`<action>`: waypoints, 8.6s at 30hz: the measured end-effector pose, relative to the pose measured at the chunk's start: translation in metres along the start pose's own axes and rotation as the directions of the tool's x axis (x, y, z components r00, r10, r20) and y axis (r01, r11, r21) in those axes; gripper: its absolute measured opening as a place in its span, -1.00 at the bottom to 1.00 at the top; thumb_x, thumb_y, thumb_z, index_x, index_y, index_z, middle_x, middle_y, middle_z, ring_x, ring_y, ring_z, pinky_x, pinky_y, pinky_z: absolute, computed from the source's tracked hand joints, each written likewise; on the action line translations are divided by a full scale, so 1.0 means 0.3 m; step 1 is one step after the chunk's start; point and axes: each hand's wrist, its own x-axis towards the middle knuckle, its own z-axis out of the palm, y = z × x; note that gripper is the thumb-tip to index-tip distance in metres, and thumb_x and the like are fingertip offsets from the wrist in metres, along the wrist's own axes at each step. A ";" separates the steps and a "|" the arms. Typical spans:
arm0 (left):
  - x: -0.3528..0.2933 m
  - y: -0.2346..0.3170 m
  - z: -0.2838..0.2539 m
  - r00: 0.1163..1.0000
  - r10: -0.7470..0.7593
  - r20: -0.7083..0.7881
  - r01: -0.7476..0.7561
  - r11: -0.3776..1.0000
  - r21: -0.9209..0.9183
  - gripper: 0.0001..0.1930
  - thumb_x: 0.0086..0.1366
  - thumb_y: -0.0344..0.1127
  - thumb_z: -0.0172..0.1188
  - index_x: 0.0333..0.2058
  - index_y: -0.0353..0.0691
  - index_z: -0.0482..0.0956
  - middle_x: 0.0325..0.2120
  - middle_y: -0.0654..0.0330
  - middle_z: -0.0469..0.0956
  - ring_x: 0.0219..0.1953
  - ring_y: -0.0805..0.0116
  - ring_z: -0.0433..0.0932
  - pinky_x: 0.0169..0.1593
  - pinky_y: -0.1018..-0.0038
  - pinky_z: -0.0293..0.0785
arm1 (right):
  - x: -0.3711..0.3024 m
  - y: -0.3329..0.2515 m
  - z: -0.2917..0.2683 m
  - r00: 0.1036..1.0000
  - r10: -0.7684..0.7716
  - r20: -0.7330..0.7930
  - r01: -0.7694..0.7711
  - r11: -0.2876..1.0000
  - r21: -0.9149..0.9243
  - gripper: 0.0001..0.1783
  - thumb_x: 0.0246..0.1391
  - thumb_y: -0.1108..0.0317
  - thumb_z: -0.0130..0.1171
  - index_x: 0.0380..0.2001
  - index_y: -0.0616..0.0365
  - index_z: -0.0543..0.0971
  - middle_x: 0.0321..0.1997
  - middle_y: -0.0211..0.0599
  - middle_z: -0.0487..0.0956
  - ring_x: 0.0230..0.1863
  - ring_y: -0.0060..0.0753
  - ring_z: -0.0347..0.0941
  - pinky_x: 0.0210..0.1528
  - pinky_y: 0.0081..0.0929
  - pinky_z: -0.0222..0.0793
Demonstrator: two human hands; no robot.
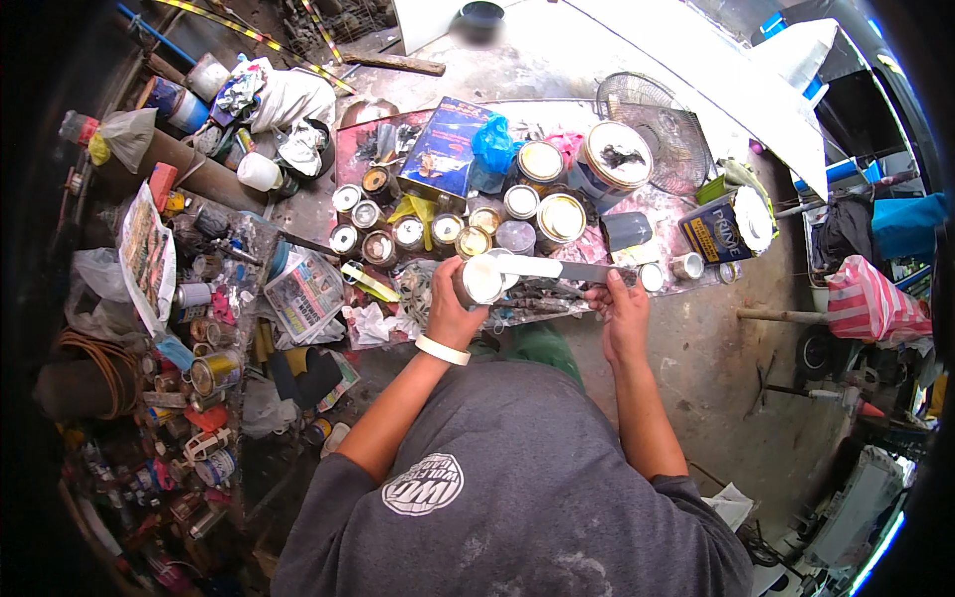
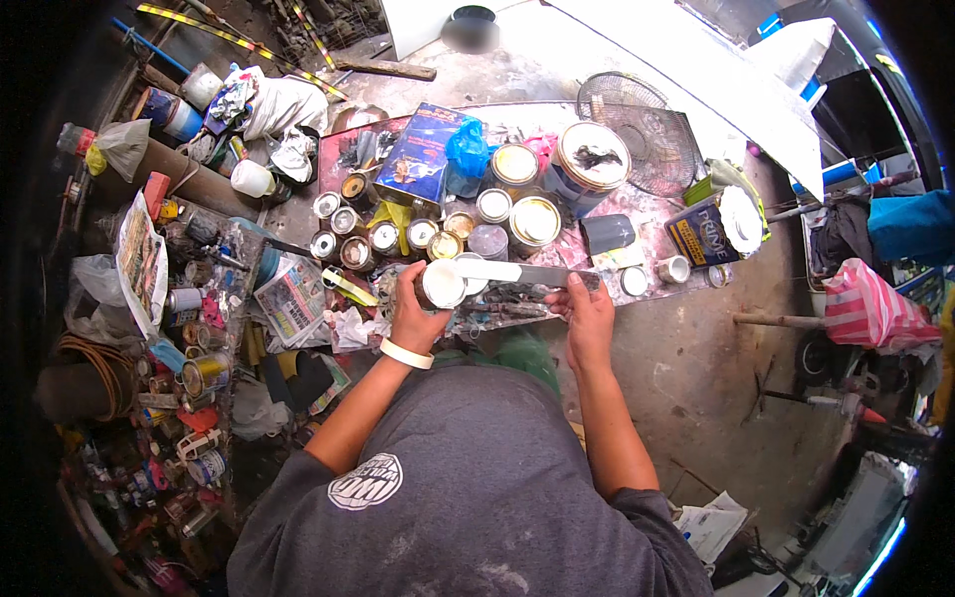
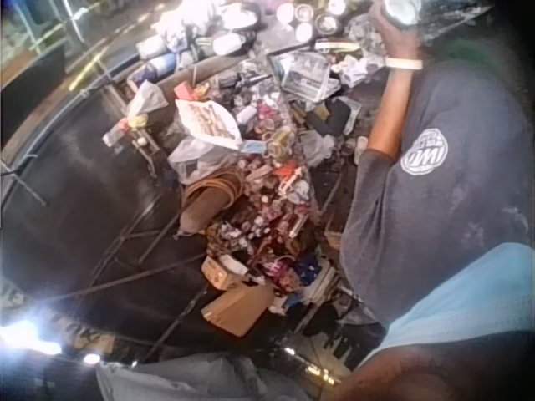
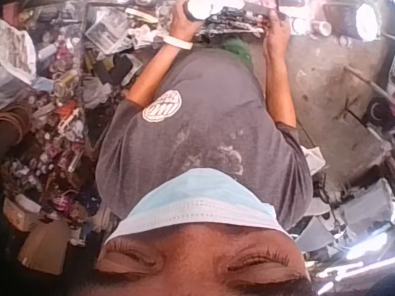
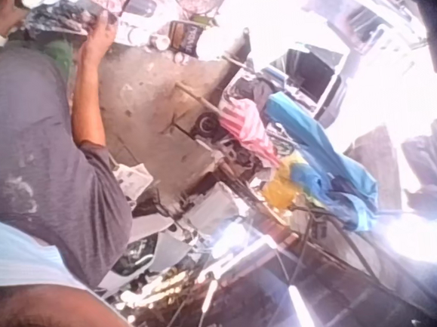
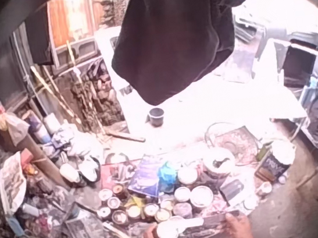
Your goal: The person mixes white paint in a small metal cup by pouring liquid from a can and using a flat metal tool to stir and scrape the sides.
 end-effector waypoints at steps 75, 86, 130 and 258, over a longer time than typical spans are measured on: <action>0.024 0.117 -0.057 0.932 0.358 0.061 -0.363 0.913 0.187 -0.17 -0.12 -0.54 0.45 0.16 -0.25 0.23 0.16 -0.12 0.32 0.18 -0.15 0.36 0.25 0.13 0.34 | -0.103 0.012 0.099 0.979 -0.131 0.157 0.177 0.928 -0.328 -0.74 0.32 0.30 0.11 -0.08 0.27 0.52 -0.32 -0.29 0.64 -0.38 -0.53 0.53 -0.31 -0.59 0.40; -0.006 0.099 -0.027 0.993 0.111 0.030 -0.112 0.993 0.025 -0.15 -0.11 -0.52 0.47 0.18 -0.23 0.23 0.14 -0.03 0.33 0.21 -0.03 0.35 0.25 0.19 0.33 | -0.051 0.130 0.024 0.937 0.340 0.082 -0.348 0.928 0.134 -0.79 0.33 0.20 0.11 -0.11 0.08 0.47 -0.26 -0.41 0.62 -0.35 -0.57 0.54 -0.35 -0.58 0.44; -0.040 -0.057 -0.013 0.990 -0.136 0.046 0.143 0.970 -0.197 -0.16 -0.03 -0.52 0.45 0.20 -0.27 0.14 0.08 0.05 0.33 0.14 0.22 0.42 0.21 0.32 0.40 | -0.057 0.042 0.049 0.930 -0.316 0.189 0.368 0.776 -0.512 -0.80 0.23 0.41 0.21 -0.13 0.30 0.59 -0.29 -0.18 0.65 -0.27 -0.45 0.58 -0.19 -0.50 0.45; -0.038 -0.143 0.023 0.975 -0.205 0.089 0.222 0.939 -0.264 -0.16 -0.08 -0.49 0.41 0.21 -0.29 0.19 0.11 -0.04 0.32 0.19 0.04 0.36 0.28 0.23 0.28 | 0.090 0.305 -0.110 0.917 0.345 -0.201 -0.321 0.936 0.141 -0.82 0.33 0.23 0.06 -0.18 0.09 0.43 -0.33 -0.37 0.58 -0.40 -0.53 0.54 -0.44 -0.56 0.46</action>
